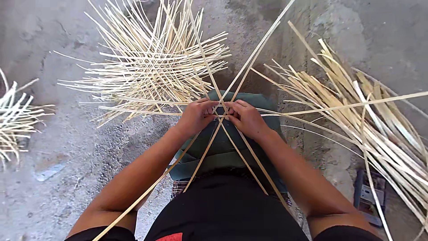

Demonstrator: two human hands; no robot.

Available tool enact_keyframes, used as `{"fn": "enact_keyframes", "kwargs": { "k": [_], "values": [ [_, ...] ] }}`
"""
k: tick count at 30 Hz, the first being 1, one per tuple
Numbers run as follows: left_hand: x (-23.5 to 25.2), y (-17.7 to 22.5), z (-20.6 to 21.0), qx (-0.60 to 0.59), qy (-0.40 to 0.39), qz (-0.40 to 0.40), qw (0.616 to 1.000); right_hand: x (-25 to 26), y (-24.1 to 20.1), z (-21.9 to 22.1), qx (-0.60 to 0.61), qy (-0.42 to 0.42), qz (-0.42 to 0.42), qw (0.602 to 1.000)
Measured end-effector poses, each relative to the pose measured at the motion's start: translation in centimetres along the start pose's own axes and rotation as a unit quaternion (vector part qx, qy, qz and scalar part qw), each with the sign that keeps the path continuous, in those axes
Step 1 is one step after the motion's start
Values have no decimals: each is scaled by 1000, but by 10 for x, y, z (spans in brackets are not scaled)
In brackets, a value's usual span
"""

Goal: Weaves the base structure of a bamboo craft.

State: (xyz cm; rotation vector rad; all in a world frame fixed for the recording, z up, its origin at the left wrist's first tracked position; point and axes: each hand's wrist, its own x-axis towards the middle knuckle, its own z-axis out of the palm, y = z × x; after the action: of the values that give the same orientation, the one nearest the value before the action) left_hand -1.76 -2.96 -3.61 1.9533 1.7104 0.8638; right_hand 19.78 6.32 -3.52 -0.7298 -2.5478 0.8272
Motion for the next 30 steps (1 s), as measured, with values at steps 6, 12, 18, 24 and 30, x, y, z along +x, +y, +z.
{"fn": "enact_keyframes", "kwargs": {
  "k": [6,12,18,24,30],
  "values": [
    [1,5,-2,26,-13,-9,1000,0,-4,-2,-15,-1,7,1000],
    [0,14,-2,49,-10,-59,997,9,-25,-5,-41,-25,98,994],
    [-2,20,-11,135,-7,-69,988,13,-37,-19,-104,-93,183,973],
    [26,5,-93,100,-254,-88,958,28,-55,-35,-119,-123,216,961],
    [44,32,-150,-67,-215,-96,970,80,-84,-114,-180,-30,86,980]
  ]
}}
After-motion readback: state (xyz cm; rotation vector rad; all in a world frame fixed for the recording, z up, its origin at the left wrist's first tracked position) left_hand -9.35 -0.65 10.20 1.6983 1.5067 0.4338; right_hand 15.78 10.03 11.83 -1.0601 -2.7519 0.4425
